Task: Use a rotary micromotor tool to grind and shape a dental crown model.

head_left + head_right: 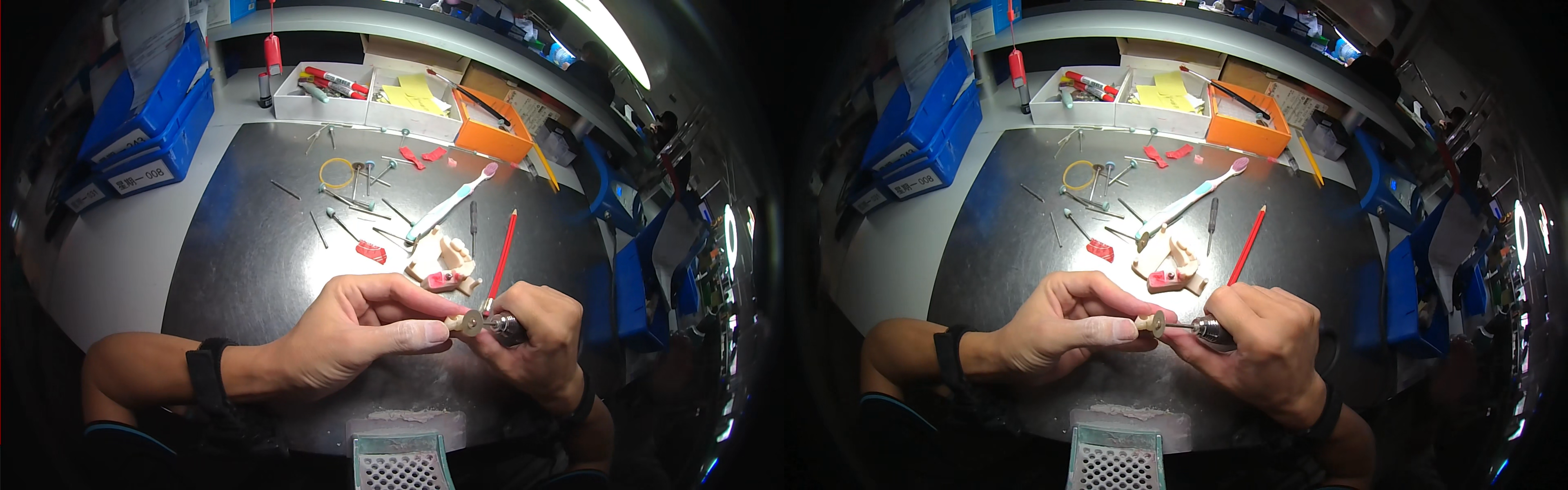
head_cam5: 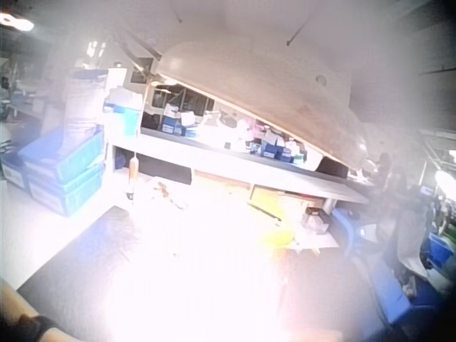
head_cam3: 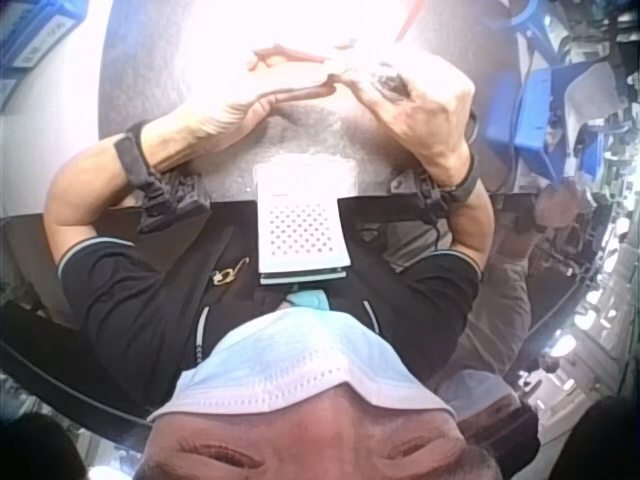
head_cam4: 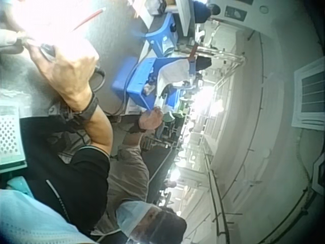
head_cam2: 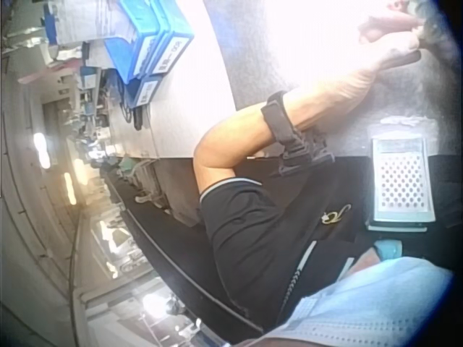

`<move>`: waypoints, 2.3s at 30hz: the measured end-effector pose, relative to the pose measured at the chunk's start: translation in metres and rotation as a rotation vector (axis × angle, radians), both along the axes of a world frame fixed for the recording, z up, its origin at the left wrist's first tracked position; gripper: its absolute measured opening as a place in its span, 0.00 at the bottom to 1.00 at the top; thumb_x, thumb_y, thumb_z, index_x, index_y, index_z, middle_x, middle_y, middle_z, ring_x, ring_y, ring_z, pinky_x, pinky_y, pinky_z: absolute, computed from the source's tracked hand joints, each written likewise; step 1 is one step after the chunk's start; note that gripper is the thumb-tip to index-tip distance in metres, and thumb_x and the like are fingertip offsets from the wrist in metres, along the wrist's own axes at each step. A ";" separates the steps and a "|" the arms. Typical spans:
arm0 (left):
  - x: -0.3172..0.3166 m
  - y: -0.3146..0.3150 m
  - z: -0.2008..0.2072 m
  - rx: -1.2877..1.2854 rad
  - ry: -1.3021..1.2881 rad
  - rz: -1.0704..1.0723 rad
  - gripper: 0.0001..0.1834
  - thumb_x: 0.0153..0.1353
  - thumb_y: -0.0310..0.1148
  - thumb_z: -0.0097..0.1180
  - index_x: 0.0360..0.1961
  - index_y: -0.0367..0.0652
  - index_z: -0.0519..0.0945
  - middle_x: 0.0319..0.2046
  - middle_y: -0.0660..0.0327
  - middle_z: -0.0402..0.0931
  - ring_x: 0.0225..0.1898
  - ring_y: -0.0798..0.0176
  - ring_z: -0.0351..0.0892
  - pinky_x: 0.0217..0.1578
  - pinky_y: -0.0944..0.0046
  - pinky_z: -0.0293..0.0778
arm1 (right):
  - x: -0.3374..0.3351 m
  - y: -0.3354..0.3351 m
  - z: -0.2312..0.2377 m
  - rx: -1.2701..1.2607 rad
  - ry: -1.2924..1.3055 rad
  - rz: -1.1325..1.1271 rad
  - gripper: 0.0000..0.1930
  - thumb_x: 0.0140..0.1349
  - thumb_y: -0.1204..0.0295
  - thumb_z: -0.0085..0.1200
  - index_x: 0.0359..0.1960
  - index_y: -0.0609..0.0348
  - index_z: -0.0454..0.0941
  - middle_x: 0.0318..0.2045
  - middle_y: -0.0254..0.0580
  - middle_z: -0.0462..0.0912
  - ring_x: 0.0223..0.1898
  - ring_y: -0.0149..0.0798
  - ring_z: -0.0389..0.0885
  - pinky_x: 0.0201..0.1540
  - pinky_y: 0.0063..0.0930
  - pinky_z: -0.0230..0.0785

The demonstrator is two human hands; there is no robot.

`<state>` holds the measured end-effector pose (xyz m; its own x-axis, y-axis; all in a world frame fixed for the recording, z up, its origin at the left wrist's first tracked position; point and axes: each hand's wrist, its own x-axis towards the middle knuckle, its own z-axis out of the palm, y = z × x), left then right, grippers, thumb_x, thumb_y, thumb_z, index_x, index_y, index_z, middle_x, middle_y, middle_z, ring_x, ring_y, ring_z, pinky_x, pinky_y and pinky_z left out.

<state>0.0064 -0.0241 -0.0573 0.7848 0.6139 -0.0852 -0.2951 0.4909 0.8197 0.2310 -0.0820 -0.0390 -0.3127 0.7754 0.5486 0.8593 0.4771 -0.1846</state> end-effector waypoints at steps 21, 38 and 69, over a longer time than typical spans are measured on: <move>-0.001 0.000 0.000 0.006 0.025 0.008 0.11 0.65 0.21 0.56 0.47 0.31 0.78 0.53 0.41 0.77 0.54 0.53 0.80 0.58 0.56 0.77 | -0.002 0.002 -0.002 0.050 -0.018 -0.023 0.23 0.44 0.54 0.73 0.19 0.54 0.71 0.15 0.38 0.70 0.15 0.43 0.72 0.19 0.34 0.63; 0.000 0.000 0.002 0.008 0.015 -0.002 0.11 0.65 0.20 0.55 0.48 0.31 0.76 0.53 0.41 0.77 0.56 0.52 0.79 0.59 0.54 0.77 | -0.002 0.000 -0.001 0.041 -0.029 -0.037 0.23 0.43 0.54 0.73 0.18 0.53 0.70 0.14 0.36 0.69 0.15 0.41 0.72 0.19 0.33 0.63; 0.001 -0.002 0.001 -0.017 0.044 0.033 0.09 0.65 0.21 0.56 0.46 0.33 0.74 0.54 0.40 0.76 0.55 0.49 0.79 0.57 0.50 0.78 | -0.006 -0.004 0.001 0.012 0.007 -0.059 0.19 0.40 0.63 0.75 0.22 0.57 0.74 0.18 0.40 0.75 0.17 0.43 0.74 0.20 0.33 0.63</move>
